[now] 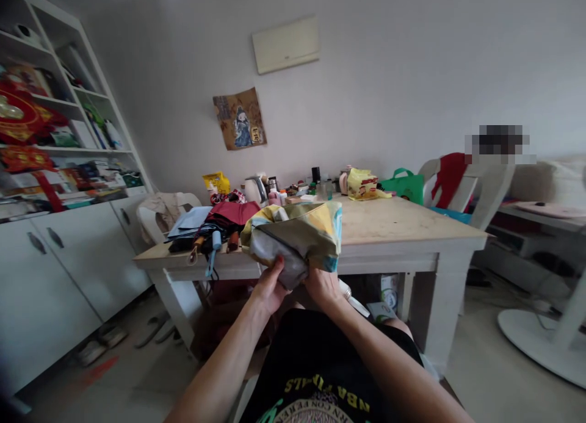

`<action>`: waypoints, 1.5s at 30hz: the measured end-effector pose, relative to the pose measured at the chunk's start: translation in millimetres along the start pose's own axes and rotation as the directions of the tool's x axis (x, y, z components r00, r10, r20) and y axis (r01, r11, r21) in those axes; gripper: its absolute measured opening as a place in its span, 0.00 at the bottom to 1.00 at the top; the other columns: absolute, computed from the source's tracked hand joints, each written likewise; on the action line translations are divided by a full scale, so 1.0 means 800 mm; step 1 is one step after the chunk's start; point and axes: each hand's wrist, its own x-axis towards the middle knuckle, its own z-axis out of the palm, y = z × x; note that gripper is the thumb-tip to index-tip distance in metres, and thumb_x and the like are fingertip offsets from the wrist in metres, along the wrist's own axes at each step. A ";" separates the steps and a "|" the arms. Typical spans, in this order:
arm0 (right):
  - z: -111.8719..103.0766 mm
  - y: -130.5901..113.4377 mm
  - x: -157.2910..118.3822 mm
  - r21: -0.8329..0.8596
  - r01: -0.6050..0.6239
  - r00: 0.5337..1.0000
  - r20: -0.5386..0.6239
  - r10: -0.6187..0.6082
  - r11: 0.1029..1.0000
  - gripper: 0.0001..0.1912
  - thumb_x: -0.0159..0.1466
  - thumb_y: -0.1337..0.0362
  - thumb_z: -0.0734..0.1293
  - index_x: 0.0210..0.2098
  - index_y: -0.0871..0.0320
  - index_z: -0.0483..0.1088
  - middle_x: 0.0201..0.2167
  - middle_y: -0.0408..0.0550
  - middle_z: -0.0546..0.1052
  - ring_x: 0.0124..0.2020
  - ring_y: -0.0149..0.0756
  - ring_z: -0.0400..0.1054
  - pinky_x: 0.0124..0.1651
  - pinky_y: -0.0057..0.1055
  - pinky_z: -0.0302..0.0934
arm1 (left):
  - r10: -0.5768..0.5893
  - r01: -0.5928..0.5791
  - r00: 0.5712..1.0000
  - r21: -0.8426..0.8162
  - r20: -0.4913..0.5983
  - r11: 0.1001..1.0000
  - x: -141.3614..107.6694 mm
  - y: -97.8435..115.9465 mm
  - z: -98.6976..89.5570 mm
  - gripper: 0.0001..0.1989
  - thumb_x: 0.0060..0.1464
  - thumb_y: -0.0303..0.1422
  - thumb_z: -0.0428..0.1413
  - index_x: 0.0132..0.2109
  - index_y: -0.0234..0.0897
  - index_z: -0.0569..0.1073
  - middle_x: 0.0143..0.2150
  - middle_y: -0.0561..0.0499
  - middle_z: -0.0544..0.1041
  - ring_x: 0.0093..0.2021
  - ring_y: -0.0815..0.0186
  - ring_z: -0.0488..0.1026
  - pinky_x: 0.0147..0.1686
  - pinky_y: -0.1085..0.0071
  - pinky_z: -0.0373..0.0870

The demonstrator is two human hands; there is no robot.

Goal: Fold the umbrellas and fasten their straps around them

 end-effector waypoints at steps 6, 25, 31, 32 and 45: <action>0.009 -0.016 -0.010 0.245 0.060 0.998 0.017 -0.066 0.968 0.18 0.50 0.77 0.62 0.40 0.62 0.69 0.40 0.59 0.75 0.43 0.46 0.68 0.47 0.38 0.63 | 0.159 -0.132 0.975 -0.173 0.153 0.976 0.012 -0.006 -0.032 0.37 0.23 0.51 0.72 0.42 0.36 0.77 0.43 0.45 0.81 0.52 0.52 0.73 0.54 0.59 0.68; -0.064 -0.012 -0.008 0.869 -0.142 0.989 0.140 0.040 0.474 0.25 0.49 0.49 0.75 0.36 0.62 0.72 0.28 0.46 0.77 0.30 0.35 0.68 0.33 0.30 0.63 | 0.039 -0.028 0.999 -0.446 0.015 0.895 0.003 0.006 -0.059 0.08 0.52 0.34 0.58 0.38 0.39 0.80 0.37 0.51 0.83 0.40 0.60 0.79 0.49 0.62 0.72; -0.082 0.000 0.019 0.929 0.031 0.943 -0.149 0.297 0.368 0.16 0.50 0.57 0.69 0.35 0.60 0.71 0.30 0.48 0.78 0.32 0.36 0.72 0.37 0.33 0.66 | 0.043 0.059 0.979 -0.481 0.198 0.875 0.017 -0.009 -0.096 0.11 0.55 0.34 0.56 0.43 0.41 0.80 0.42 0.50 0.83 0.46 0.58 0.79 0.61 0.56 0.62; -0.082 0.003 0.016 0.915 0.023 0.912 -0.184 0.368 0.402 0.17 0.50 0.56 0.69 0.36 0.59 0.70 0.31 0.48 0.77 0.32 0.37 0.72 0.37 0.34 0.66 | 0.049 0.062 0.976 -0.485 0.213 0.872 0.017 -0.008 -0.098 0.11 0.55 0.34 0.56 0.43 0.42 0.80 0.42 0.50 0.83 0.45 0.59 0.79 0.61 0.57 0.62; -0.035 -0.027 -0.103 0.463 0.044 0.937 0.288 -0.197 0.885 0.10 0.57 0.65 0.64 0.38 0.59 0.67 0.30 0.47 0.75 0.32 0.37 0.69 0.37 0.32 0.62 | 0.174 -0.110 0.981 -0.486 0.087 0.867 0.004 0.008 -0.092 0.11 0.56 0.39 0.57 0.40 0.42 0.81 0.38 0.51 0.83 0.39 0.62 0.80 0.48 0.67 0.71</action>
